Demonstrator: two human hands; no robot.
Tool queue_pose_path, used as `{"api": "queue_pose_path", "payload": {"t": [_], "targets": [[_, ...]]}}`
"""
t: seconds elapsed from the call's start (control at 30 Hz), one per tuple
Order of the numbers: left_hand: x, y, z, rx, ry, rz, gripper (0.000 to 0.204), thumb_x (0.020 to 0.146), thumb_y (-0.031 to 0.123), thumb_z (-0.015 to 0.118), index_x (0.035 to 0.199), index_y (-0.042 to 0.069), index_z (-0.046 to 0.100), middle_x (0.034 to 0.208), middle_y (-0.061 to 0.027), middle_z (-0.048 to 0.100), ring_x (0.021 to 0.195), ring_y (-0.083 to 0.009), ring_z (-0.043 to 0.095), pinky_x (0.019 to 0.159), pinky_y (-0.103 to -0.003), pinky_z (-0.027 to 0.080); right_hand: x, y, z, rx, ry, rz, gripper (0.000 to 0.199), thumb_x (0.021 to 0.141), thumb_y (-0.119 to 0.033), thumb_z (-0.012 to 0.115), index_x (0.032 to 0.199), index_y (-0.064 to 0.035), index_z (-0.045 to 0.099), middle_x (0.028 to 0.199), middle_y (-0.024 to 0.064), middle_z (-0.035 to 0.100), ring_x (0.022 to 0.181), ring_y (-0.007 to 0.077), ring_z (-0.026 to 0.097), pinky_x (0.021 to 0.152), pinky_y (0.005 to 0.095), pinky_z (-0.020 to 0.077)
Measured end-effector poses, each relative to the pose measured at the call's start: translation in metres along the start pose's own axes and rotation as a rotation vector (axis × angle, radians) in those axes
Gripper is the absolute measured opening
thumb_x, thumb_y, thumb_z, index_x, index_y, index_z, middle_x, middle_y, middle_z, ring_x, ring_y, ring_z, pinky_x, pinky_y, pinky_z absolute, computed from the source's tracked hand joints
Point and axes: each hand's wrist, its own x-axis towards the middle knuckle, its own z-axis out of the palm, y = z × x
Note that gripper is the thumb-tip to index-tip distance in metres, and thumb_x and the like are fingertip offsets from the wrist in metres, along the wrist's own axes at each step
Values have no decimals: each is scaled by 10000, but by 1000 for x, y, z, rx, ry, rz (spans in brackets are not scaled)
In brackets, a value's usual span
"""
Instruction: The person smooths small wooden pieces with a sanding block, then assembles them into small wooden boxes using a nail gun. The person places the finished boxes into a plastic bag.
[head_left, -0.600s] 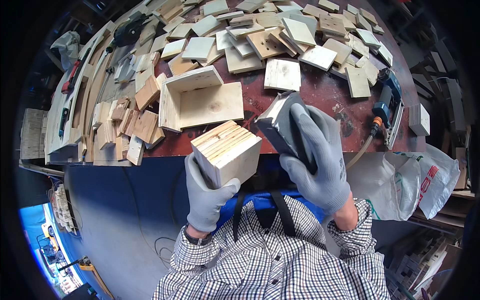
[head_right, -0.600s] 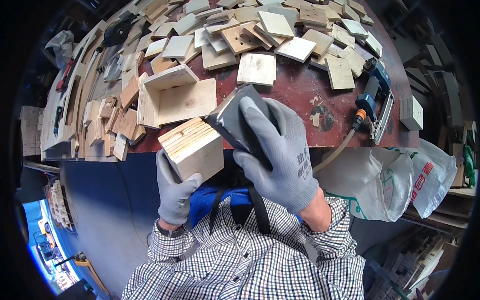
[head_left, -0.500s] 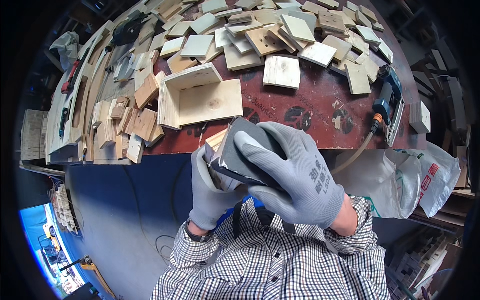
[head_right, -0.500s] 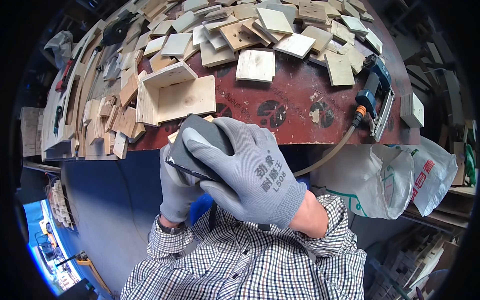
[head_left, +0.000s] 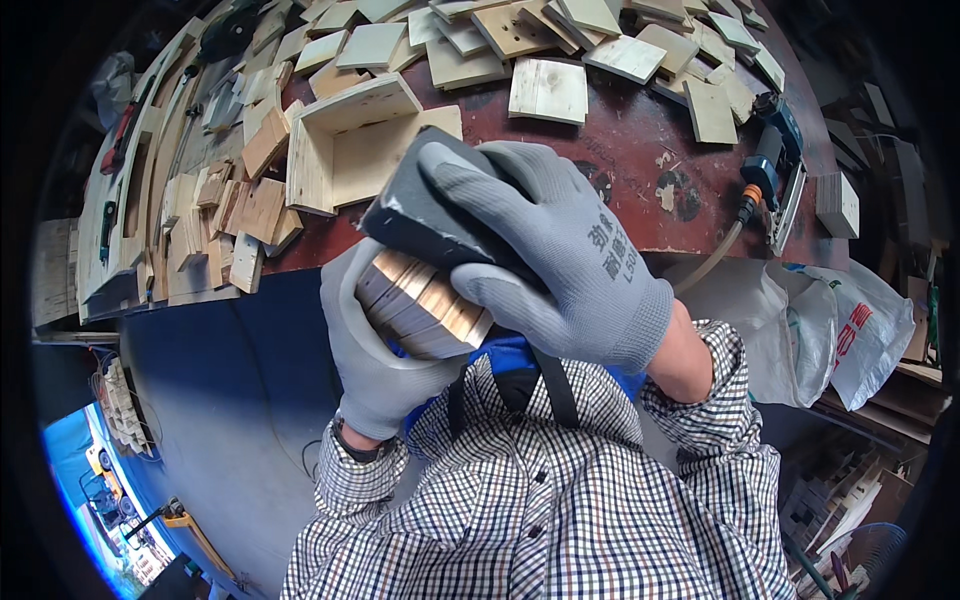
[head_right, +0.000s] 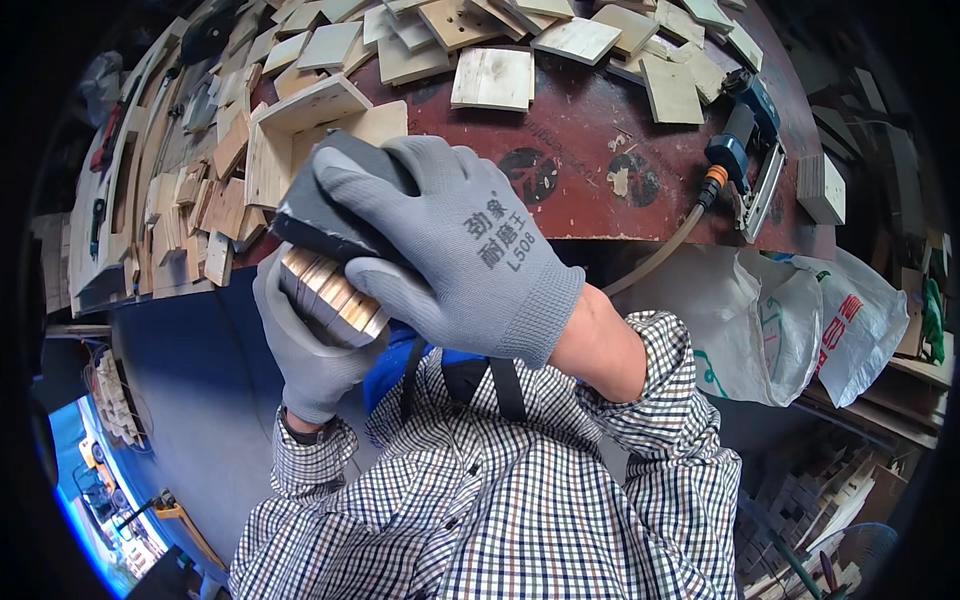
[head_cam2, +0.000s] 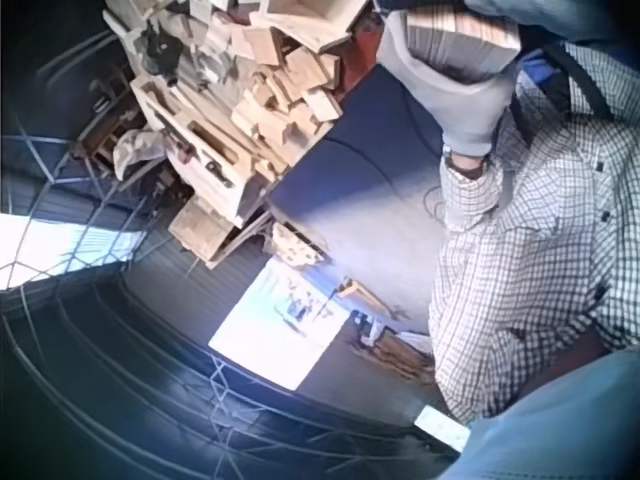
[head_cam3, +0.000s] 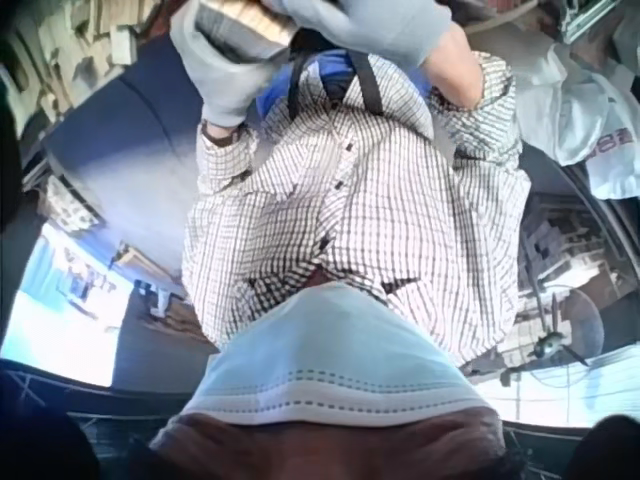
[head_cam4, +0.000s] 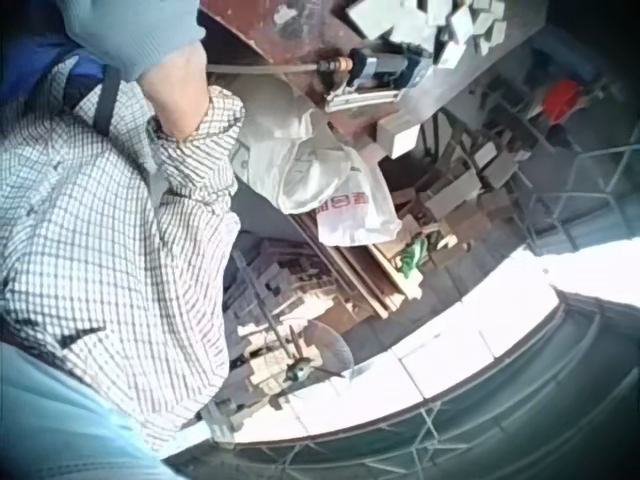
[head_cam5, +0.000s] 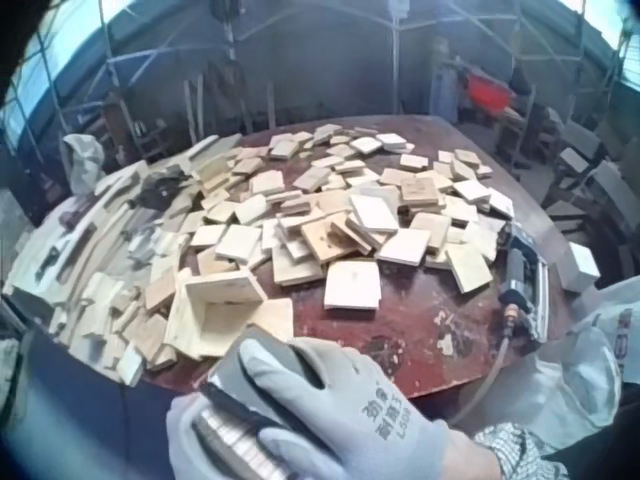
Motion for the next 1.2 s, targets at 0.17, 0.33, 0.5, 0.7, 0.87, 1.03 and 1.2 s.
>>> {"api": "queue_pose_path", "payload": {"t": [0.17,0.33,0.5,0.7,0.87,1.03,1.2], "targets": [[2,-10,-10,136,90,258,1153,560,243,1050,1511,41,431,1449,-200,515,1281,-393,573,1074,-500,502,-26,43,-21,145,45,427,683,996,-287,672,1577,9,468,1357,265,583,1237,391,597,1118,466,446],[14,-17,-5,257,158,432,1043,630,315,1027,1481,67,476,1378,-155,531,1231,-397,594,1006,-523,530,6,-23,-26,112,4,-29,748,915,-279,761,1556,4,497,1447,293,531,1326,460,544,1145,524,418],[20,-9,-18,252,197,413,1023,610,265,1019,1471,91,493,1402,-130,542,1226,-388,598,992,-504,547,-5,15,8,121,106,129,692,970,-272,707,1562,7,481,1459,287,527,1296,409,584,1109,473,464],[31,-20,-10,274,166,450,985,598,179,997,1463,80,538,1417,-157,599,1261,-381,629,1055,-488,548,0,-4,-2,305,125,55,686,1033,-251,657,1607,32,412,1559,220,511,1419,316,553,1175,430,449],[16,-10,-12,133,213,311,1086,545,210,1004,1503,129,500,1478,-115,570,1347,-376,572,1101,-514,511,-16,21,14,178,123,234,682,1030,-304,677,1585,22,451,1508,212,554,1347,314,575,1161,423,448],[17,-14,-15,182,179,257,1133,535,186,1004,1527,98,464,1492,-147,541,1374,-386,533,1154,-503,473,-10,-13,14,337,203,113,688,1053,-325,639,1601,33,428,1554,228,534,1365,282,575,1171,414,437],[11,-12,-12,155,95,209,1182,567,273,1032,1551,58,413,1477,-190,531,1377,-382,529,1171,-491,437,-1,18,30,261,103,325,676,1003,-254,669,1567,51,454,1440,272,554,1234,360,577,1107,450,460]]}}
